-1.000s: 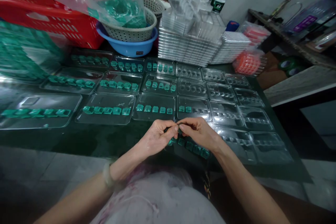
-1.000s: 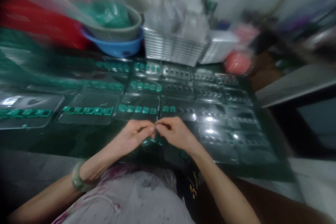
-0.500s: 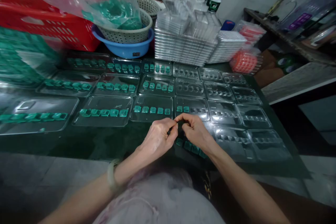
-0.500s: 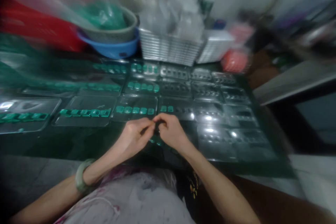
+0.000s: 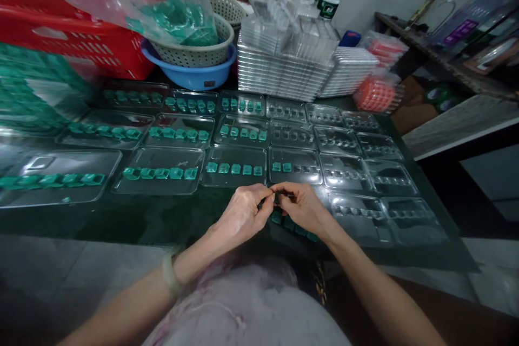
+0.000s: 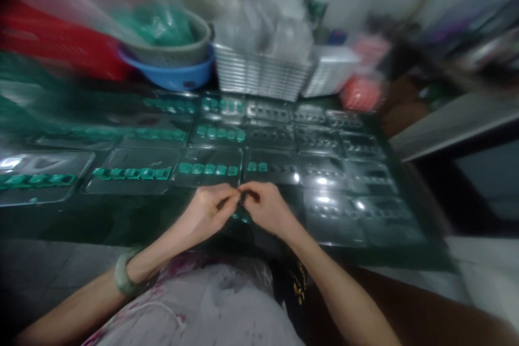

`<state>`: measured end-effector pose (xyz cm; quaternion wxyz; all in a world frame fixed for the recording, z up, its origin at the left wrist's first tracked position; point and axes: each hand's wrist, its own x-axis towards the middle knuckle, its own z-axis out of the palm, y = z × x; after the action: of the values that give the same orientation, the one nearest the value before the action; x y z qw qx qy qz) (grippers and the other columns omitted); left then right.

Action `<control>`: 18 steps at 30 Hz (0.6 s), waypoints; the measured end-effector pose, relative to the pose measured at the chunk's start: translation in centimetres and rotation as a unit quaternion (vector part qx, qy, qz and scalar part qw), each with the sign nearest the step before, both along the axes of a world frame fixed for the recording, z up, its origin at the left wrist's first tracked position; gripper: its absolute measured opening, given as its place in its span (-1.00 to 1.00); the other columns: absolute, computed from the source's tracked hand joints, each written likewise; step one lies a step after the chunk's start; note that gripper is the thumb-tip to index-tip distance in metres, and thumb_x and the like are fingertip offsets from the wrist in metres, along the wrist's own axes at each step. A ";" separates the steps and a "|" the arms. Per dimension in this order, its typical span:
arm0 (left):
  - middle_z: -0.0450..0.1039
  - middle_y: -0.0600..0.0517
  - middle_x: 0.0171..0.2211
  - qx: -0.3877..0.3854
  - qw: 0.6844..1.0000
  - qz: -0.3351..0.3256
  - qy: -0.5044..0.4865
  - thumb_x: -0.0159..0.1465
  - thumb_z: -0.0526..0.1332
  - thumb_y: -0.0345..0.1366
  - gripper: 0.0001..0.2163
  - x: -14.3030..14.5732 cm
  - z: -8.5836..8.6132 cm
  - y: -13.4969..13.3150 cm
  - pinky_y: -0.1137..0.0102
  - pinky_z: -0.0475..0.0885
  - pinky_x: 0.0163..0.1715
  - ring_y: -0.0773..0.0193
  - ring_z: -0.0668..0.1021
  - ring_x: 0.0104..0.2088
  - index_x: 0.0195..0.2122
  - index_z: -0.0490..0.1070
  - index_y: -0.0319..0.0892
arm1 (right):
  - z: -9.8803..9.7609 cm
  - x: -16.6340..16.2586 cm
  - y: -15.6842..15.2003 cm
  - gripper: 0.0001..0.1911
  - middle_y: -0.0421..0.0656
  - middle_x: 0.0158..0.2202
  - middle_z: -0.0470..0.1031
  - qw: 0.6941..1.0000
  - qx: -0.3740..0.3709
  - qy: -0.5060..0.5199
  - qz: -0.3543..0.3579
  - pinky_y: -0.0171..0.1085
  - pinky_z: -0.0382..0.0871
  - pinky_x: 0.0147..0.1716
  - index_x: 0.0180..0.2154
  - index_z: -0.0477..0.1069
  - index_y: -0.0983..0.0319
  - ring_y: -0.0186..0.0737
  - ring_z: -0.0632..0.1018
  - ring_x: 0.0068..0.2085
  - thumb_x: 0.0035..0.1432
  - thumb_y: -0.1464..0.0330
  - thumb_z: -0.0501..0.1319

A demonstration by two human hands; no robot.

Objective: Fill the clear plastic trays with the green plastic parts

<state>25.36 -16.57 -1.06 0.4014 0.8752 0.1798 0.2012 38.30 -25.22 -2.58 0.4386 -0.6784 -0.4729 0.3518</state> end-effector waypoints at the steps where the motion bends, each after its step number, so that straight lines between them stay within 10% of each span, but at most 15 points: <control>1: 0.30 0.05 -0.55 0.003 1.000 0.005 0.003 0.17 -0.01 -0.41 -0.81 0.0 0.0 0.0 0.49 0.20 -0.49 0.41 0.35 -0.52 -0.51 0.34 -0.26 | -0.1 -0.2 0.0 -0.73 -0.20 -0.44 0.43 0.999 0.009 -0.029 -0.016 -0.40 0.27 -0.51 -0.25 0.38 0.25 -0.40 0.40 -0.49 -0.02 0.46 0.02; 14: 0.33 0.08 -0.56 -0.100 0.995 -0.002 0.022 0.13 0.04 -0.34 -0.80 -0.1 0.2 1.1 0.51 0.20 -0.53 0.42 0.34 -0.54 -0.51 0.40 -0.27 | 1.5 -0.4 -0.6 -0.86 -0.25 -0.53 0.31 0.996 0.008 -0.087 -0.012 -0.39 0.24 -0.52 -0.31 0.31 0.24 -0.40 0.33 -0.51 0.04 0.35 0.06; 18: 0.30 0.10 -0.60 -0.330 0.942 0.031 0.058 0.11 0.07 -0.23 -0.79 -0.1 0.1 0.9 0.54 0.16 -0.64 0.46 0.29 -0.61 -0.51 0.36 -0.26 | 1.7 -0.3 -1.2 -0.71 -0.24 -0.45 0.33 0.999 0.025 -0.030 0.025 -0.38 0.29 -0.46 -0.16 0.31 0.20 -0.40 0.36 -0.45 0.00 0.37 0.14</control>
<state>25.22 -15.68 -0.96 0.6499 0.6980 0.2864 0.0918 38.04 -26.39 -0.91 0.4323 -0.6654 -0.5114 0.3300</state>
